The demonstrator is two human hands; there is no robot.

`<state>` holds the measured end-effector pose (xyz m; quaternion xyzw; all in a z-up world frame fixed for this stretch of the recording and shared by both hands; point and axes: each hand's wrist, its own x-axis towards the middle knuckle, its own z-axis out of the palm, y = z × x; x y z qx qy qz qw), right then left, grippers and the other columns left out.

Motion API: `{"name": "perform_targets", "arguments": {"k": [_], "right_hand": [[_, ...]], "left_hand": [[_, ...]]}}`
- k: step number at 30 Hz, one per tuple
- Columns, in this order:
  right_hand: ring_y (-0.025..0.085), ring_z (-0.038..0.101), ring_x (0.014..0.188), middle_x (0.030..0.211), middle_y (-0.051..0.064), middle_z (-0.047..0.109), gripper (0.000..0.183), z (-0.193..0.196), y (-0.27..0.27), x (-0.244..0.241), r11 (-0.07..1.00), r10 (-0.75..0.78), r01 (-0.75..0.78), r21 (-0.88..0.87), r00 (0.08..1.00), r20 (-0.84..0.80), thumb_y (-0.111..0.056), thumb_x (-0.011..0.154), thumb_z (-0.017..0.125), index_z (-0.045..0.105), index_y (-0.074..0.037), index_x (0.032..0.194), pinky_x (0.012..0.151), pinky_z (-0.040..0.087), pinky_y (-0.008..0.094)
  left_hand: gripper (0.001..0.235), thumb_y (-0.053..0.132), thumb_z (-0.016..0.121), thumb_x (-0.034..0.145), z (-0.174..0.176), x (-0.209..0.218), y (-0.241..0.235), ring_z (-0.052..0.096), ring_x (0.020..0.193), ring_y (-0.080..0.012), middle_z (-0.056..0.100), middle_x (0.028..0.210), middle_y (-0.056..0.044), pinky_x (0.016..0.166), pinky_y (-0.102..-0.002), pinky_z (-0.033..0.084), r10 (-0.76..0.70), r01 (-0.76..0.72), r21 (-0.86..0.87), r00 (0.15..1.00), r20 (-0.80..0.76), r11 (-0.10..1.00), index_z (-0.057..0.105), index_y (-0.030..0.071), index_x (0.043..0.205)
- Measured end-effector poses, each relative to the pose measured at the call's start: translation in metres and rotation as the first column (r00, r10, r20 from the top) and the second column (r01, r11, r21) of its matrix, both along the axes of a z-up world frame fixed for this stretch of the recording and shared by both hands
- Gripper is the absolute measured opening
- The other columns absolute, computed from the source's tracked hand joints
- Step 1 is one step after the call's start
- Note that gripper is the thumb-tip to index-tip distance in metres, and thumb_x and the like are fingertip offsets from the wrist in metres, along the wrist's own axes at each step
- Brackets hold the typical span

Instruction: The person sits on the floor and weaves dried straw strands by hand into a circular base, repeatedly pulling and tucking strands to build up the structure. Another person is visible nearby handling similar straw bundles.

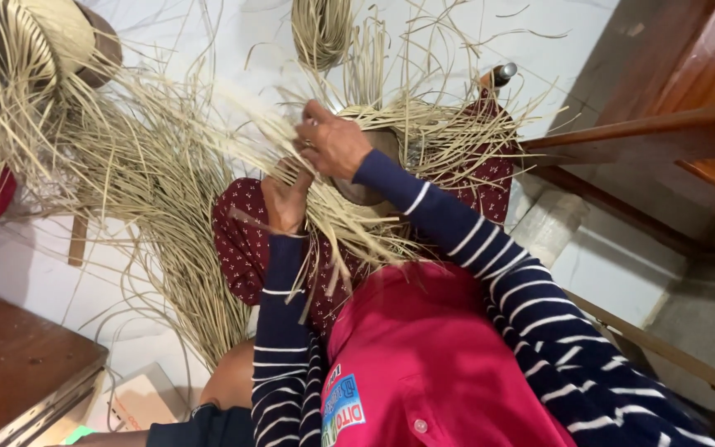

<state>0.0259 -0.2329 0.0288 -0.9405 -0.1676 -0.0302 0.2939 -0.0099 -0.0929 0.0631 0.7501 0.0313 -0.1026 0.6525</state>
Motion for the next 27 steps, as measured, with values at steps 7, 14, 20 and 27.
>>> {"name": "perform_targets", "arguments": {"k": [7, 14, 20, 27], "right_hand": [[0.038, 0.061, 0.091, 0.115, 0.009, 0.043, 0.025, 0.004, -0.015, -0.011, 0.972, 0.112, -0.098, 0.215, 0.992, -0.053, -0.029, 0.08, 0.069, 0.053, -0.011, 0.086, 0.075, 0.055, 0.044], [0.037, 0.059, 0.098, 0.12, 0.014, 0.048, 0.016, 0.023, -0.019, -0.046, 0.974, 0.147, -0.174, 0.144, 0.973, 0.179, -0.022, 0.089, 0.061, 0.056, -0.008, 0.083, 0.075, 0.053, 0.045], [0.028, 0.062, 0.077, 0.107, 0.004, 0.045, 0.013, 0.009, -0.011, -0.023, 1.0, 0.012, -0.016, 0.025, 0.987, 0.159, -0.031, 0.084, 0.062, 0.058, -0.021, 0.077, 0.062, 0.055, 0.042], [0.043, 0.064, 0.08, 0.108, 0.007, 0.049, 0.018, -0.001, -0.007, 0.013, 0.983, -0.111, 0.143, 0.115, 0.963, -0.244, -0.031, 0.075, 0.075, 0.065, -0.018, 0.08, 0.074, 0.055, 0.049]], "left_hand": [[0.02, 0.013, 0.074, 0.077, -0.023, -0.007, 0.003, 0.064, 0.088, -0.02, 0.07, 0.088, -0.016, 0.078, -0.043, 0.049, 0.059, -0.06, 0.053, 0.998, 0.035, 0.997, 0.072, 0.002, 0.093], [0.021, 0.024, 0.073, 0.083, -0.074, 0.001, 0.032, 0.061, 0.078, -0.0147, 0.07, 0.085, -0.011, 0.073, -0.04, 0.049, -0.044, 0.068, 0.108, 0.977, -0.21, 0.992, 0.072, 0.005, 0.092], [0.023, 0.024, 0.074, 0.076, -0.011, 0.011, 0.011, 0.064, 0.077, -0.0199, 0.068, 0.078, -0.017, 0.072, -0.043, 0.047, -0.081, 0.127, 0.258, 0.98, -0.182, 0.958, 0.072, 0.003, 0.086], [0.022, 0.027, 0.072, 0.08, 0.034, 0.011, -0.005, 0.066, 0.082, -0.02, 0.07, 0.08, -0.016, 0.073, -0.043, 0.049, -0.064, 0.116, 0.215, 0.97, -0.233, 0.97, 0.073, 0.006, 0.086]]}}
